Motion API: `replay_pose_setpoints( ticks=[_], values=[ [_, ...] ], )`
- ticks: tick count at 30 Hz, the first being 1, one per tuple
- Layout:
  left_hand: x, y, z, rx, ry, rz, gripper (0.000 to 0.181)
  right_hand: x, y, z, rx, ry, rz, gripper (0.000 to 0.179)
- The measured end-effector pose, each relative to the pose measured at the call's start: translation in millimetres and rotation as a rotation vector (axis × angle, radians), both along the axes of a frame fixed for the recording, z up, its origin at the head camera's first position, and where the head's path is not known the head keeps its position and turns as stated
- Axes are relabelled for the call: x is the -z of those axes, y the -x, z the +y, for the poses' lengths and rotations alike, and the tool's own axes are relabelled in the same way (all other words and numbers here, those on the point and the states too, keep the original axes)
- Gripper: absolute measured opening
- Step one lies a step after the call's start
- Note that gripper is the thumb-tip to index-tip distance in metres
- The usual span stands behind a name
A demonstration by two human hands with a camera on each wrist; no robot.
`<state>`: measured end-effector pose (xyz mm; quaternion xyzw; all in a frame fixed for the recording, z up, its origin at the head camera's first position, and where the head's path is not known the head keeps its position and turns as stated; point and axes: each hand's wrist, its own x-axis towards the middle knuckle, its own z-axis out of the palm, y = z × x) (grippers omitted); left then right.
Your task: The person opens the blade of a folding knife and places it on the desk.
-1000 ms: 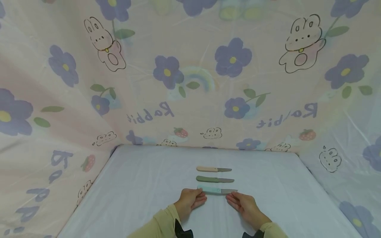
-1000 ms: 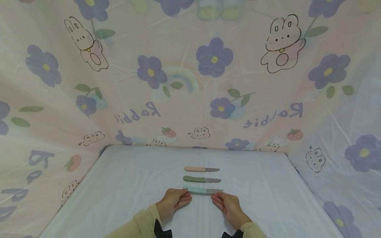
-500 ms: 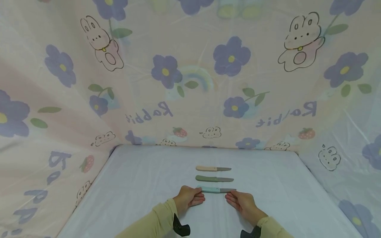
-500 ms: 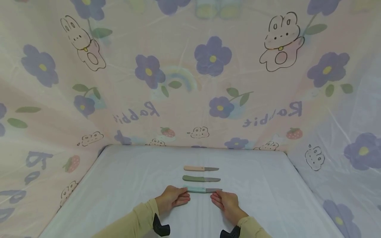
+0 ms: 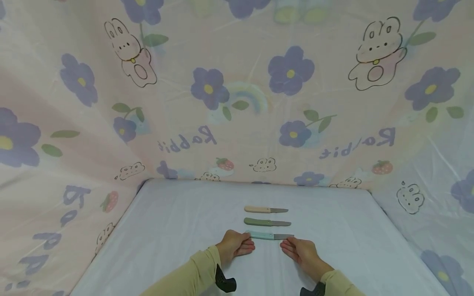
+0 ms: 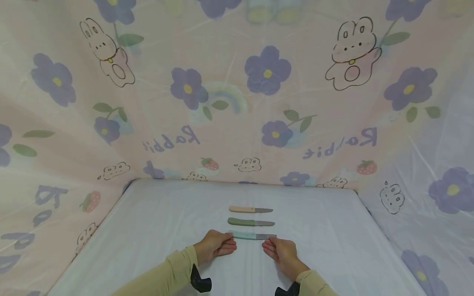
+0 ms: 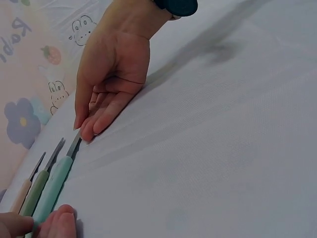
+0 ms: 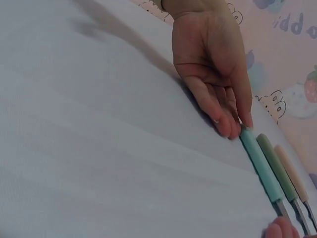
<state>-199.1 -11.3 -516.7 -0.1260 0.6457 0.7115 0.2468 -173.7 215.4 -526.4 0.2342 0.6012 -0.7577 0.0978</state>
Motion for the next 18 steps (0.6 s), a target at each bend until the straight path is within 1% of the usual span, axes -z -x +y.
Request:
replay_pose_setpoints(
  ticks=[2, 4, 5, 6, 7, 8, 9, 10, 11, 12, 13, 14, 16, 17, 18],
  values=[
    [4.3, 1.6, -0.6, 0.039, -0.009, 0.025, 0.026, 0.5, -0.9, 3, -0.023, 0.027, 0.01, 0.036],
    [7.4, 2.6, -3.7, 0.1, -0.01, 0.097, 0.03, 1.2, -2.3, 7, -0.049, 0.068, 0.019, 0.039],
    [7.4, 2.7, -6.4, 0.131, -0.007, 0.156, 0.032, 1.2, -3.2, 10, -0.064, 0.07, 0.026, 0.041],
    [3.2, 1.9, -10.0, 0.158, 0.007, 0.233, 0.033, 0.5, -3.9, 13, -0.073, 0.063, 0.039, 0.042],
    [-4.4, -0.6, -14.3, 0.184, 0.045, 0.337, 0.032, -1.3, -4.6, 17, -0.082, 0.037, 0.06, 0.044],
    [-8.6, 0.9, -20.3, 0.21, 0.11, 0.442, 0.032, -4.6, -5.2, 21, -0.093, -0.01, 0.091, 0.047],
    [-14.1, 2.4, -26.6, 0.219, 0.193, 0.555, 0.03, -8.6, -5.5, 26, -0.103, -0.081, 0.136, 0.048],
    [-20.5, 3.7, -33.3, 0.215, 0.281, 0.66, 0.028, -11.4, -5.0, 32, -0.119, -0.173, 0.196, 0.049],
    [-26.6, 5.2, -40.8, 0.2, 0.365, 0.753, 0.026, -16.0, -4.9, 39, -0.136, -0.289, 0.263, 0.051],
    [-33.0, 6.9, -48.3, 0.176, 0.451, 0.824, 0.024, -22.2, -5.2, 45, -0.142, -0.399, 0.331, 0.05],
    [-36.1, 9.5, -56.3, 0.151, 0.531, 0.883, 0.023, -28.8, -5.6, 51, -0.145, -0.512, 0.406, 0.048],
    [-36.9, 13.4, -64.9, 0.127, 0.59, 0.914, 0.024, -35.3, -6.3, 57, -0.146, -0.63, 0.474, 0.045],
    [-47.9, 12.9, -80.6, 0.062, 0.669, 0.961, 0.027, -47.9, -8.6, 69, -0.131, -0.844, 0.582, 0.038],
    [-52.6, 12.8, -88.6, 0.039, 0.71, 0.979, 0.03, -56.3, -11.3, 73, -0.116, -0.935, 0.61, 0.036],
    [-57.3, 12.3, -96.7, 0.022, 0.755, 1.003, 0.033, -63.5, -14.0, 77, -0.105, -0.997, 0.632, 0.033]
  ],
)
